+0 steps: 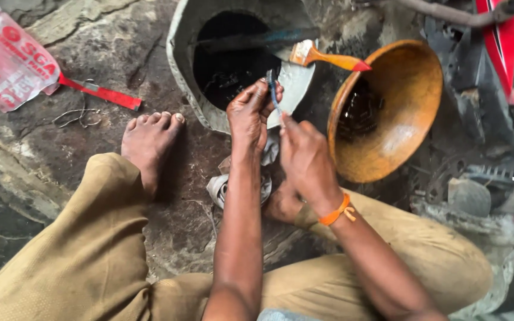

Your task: Cleaning and inspecting motorcycle engine components using solvent and a brush.

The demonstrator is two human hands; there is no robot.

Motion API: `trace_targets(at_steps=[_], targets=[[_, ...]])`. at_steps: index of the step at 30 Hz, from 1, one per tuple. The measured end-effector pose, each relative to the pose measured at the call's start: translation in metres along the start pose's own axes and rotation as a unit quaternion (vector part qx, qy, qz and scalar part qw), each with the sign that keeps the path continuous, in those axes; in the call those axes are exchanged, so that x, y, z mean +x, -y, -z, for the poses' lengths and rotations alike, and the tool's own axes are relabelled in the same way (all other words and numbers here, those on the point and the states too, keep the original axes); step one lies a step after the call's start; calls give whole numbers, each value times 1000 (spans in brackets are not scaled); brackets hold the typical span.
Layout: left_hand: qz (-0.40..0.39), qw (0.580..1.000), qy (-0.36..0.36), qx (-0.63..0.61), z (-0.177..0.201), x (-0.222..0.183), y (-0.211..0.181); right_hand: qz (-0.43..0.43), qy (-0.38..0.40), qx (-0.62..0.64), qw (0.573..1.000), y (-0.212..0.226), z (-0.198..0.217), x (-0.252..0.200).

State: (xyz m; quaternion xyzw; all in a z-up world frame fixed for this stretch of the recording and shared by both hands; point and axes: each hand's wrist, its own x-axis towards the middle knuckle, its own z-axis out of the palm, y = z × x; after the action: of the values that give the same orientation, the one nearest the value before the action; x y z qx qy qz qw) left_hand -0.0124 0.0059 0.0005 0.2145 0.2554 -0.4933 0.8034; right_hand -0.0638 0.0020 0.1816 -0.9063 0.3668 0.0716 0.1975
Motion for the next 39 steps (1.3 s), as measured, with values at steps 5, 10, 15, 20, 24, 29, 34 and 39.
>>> trace_targets(at_steps=[5,10,15,20,24,29,34,39], targets=[[-13,998,-37,42,-2,-1,-3,-22,40,-45,998,-7,-8,-5],[-17,999,-36,23,-5,6,-3,5,21,-44,999,-4,-6,0],[-26,1000,0,12,-4,11,0,24,-21,-30,999,3,0,7],[7,1000,0,20,-8,1,11,-11,-25,-16,1000,3,2,8],[17,998,-54,33,-4,6,10,6,2,-29,1000,15,-4,-2],[35,997,-68,27,-8,6,12,-22,72,-115,990,9,-6,-1],[-29,998,-48,2,6,7,24,0,52,-143,988,4,-8,-8],[9,997,-79,24,0,-1,19,-18,136,-153,979,4,-10,-13]])
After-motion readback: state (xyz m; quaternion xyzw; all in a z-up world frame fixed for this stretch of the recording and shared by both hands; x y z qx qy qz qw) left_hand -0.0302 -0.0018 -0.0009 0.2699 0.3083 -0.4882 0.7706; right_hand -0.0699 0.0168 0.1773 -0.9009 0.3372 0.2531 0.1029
